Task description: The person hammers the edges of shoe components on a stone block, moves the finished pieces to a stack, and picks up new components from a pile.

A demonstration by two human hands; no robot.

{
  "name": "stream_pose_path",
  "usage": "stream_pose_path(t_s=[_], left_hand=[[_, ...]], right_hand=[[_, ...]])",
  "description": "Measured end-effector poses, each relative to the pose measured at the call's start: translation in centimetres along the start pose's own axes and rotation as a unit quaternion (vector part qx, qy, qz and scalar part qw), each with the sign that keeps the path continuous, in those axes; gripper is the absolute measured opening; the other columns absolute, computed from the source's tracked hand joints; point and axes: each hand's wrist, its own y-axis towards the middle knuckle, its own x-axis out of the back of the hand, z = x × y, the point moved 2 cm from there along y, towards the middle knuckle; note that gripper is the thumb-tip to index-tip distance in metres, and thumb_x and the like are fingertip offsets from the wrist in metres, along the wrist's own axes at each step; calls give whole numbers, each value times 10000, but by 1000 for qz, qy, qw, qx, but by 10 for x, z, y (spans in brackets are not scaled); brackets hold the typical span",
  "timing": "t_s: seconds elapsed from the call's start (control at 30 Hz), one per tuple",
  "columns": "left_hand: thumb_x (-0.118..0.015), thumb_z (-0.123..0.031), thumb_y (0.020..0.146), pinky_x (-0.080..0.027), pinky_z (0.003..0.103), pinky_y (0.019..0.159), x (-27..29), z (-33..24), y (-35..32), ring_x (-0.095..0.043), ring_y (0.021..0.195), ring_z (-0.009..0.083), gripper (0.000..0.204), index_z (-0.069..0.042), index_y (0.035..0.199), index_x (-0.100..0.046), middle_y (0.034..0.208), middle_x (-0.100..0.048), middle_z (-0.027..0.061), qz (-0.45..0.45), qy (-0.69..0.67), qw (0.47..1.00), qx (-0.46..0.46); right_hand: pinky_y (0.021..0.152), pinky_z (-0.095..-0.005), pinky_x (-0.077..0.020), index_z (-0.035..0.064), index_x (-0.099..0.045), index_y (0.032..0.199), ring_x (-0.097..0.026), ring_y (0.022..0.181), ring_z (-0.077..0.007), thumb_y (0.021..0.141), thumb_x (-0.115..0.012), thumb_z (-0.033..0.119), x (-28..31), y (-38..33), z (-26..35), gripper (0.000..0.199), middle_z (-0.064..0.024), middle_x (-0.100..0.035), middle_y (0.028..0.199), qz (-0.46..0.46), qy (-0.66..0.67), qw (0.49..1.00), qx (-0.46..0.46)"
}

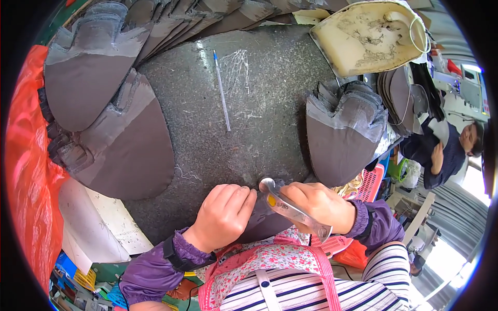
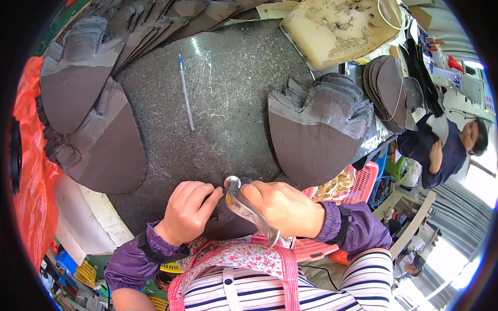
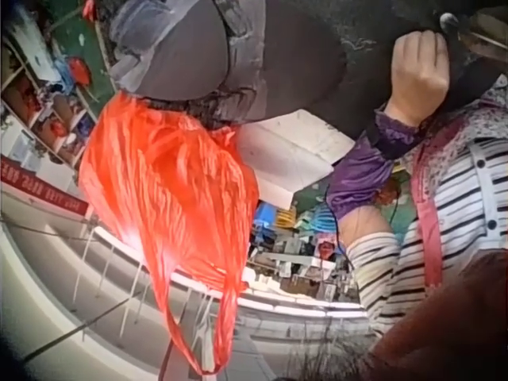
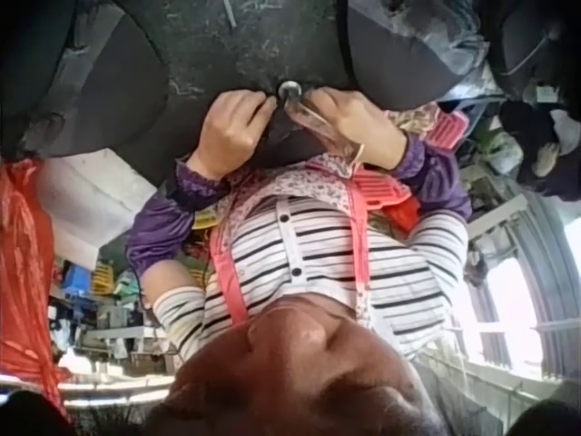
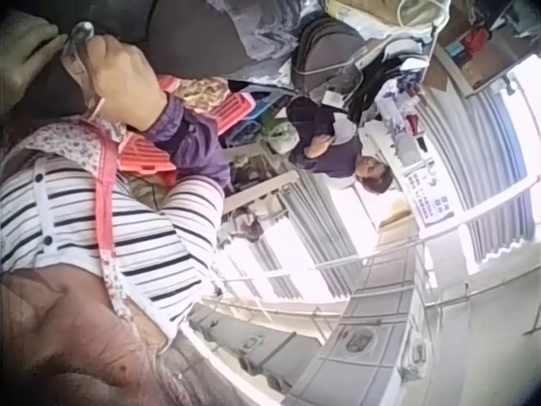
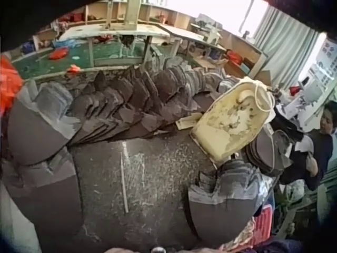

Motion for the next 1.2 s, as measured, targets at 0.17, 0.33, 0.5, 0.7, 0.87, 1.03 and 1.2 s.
stream_pose_path(t_s=[0.17,0.33,0.5,0.7,0.87,1.03,1.2], left_hand=[[-635,-76,718,-496,366,737,0,0,-5,-607,839,261,256,41,944,-667,899,-621,114,-10,-5,999,35],[-694,-57,713,-492,371,724,1,0,-15,-607,826,264,250,26,948,-680,865,-622,93,-61,-40,990,120],[-704,-49,725,-494,379,719,-4,-6,-25,-607,830,271,253,33,963,-681,870,-625,98,-62,-6,995,80],[-654,-64,729,-506,381,740,-5,-12,-25,-611,857,276,279,60,979,-671,904,-629,125,-42,53,996,51],[-617,-69,716,-516,382,757,-7,-15,-25,-615,871,277,313,72,991,-667,920,-631,137,-39,89,995,37],[-650,-71,692,-521,357,777,-5,-19,-23,-605,886,259,295,80,943,-681,898,-628,130,-43,98,993,53],[-723,-43,703,-502,387,737,-10,-17,-32,-610,854,265,276,35,965,-681,904,-636,102,-111,23,981,159]], right_hand=[[630,-459,-497,-25,-457,980,-597,734,-401,673,-686,45,0,6,3,390,-193,-539,845,12,8,1000,-16],[633,-460,-498,-23,-454,976,-599,745,-404,679,-684,44,3,8,6,382,-197,-539,849,26,12,1000,-12],[636,-461,-499,-30,-455,995,-601,754,-407,671,-684,43,4,9,8,404,-201,-541,855,21,-1,1000,-14],[640,-460,-502,-39,-458,1019,-601,754,-408,643,-680,45,0,11,6,445,-202,-542,857,38,-14,999,2],[637,-457,-505,-39,-459,1016,-600,746,-407,640,-675,47,-3,13,6,442,-204,-542,854,36,-7,999,7],[630,-452,-508,-37,-457,1001,-603,737,-403,652,-680,53,-3,16,9,425,-202,-540,844,33,-9,999,14],[635,-451,-509,-37,-454,987,-607,740,-397,671,-684,62,-5,17,11,403,-199,-540,843,42,-12,999,12]])
